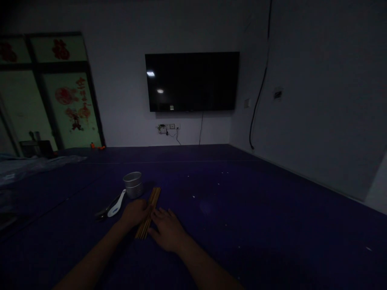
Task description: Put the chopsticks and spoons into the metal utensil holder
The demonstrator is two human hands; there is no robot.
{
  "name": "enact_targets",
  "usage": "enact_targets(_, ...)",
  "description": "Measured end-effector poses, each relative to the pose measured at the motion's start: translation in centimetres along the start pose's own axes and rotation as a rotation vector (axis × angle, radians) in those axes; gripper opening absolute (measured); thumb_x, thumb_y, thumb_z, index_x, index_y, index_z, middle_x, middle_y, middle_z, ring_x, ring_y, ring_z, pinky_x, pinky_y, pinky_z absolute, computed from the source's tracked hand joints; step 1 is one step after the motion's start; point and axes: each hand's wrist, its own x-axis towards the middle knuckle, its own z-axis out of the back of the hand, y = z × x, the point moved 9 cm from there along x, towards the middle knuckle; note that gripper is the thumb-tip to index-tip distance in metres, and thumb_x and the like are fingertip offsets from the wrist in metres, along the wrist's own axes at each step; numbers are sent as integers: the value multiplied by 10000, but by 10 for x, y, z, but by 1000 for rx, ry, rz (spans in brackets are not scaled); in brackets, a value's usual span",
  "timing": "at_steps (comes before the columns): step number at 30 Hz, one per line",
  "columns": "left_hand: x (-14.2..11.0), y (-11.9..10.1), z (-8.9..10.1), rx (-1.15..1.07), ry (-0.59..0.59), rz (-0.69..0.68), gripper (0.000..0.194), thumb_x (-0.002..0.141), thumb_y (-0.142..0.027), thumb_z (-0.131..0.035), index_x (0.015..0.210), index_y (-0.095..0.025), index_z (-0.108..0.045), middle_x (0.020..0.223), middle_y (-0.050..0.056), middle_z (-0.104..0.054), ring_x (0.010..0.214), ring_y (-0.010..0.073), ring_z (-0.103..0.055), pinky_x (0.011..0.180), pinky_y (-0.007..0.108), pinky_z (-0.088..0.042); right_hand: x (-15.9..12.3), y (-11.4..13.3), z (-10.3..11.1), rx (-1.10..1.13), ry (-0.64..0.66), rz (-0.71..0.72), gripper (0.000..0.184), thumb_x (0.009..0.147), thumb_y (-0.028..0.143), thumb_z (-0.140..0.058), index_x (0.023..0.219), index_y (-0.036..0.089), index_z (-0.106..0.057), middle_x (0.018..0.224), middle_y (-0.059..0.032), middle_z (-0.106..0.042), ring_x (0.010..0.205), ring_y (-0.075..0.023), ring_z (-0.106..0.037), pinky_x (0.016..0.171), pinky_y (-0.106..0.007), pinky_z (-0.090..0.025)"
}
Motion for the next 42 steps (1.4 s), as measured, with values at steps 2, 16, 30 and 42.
enact_targets(2, 0, 2, 1, 5, 9, 17, 470, 894, -451, -301, 891, -138, -652, 888, 140, -695, 889, 249, -647, 738, 302, -438, 2, 0, -2, 4, 19, 5, 584, 910, 439, -344, 1429, 178, -286, 1489, -80, -271, 1363, -274, -225, 1092, -534, -164)
enact_targets(16, -6, 10, 20, 5, -52, 138, 532, 910, -477, -254, 903, -135, -661, 860, 145, -696, 860, 251, -658, 694, 297, -446, 2, 3, 3, -45, -62, 60, 542, 922, 442, -333, 1404, 196, -339, 1457, -85, -348, 1339, -248, -290, 1092, -495, -204)
enact_targets(30, -24, 92, 49, 51, -223, 533, 379, 838, -324, -389, 1031, -109, -636, 1019, 195, -626, 988, 318, -589, 694, 342, -471, -20, -10, 55, -246, -218, -194, 354, 935, 325, -338, 1100, 196, -624, 1027, -93, -674, 994, -214, -606, 858, -318, -425)
enact_targets(42, -17, 101, 36, 14, -152, 581, 351, 820, -217, -380, 982, -90, -665, 976, 208, -651, 989, 313, -592, 719, 357, -463, -19, -12, 43, -250, -179, -222, 349, 922, 321, -350, 1086, 187, -627, 1023, -105, -673, 984, -228, -611, 849, -331, -431)
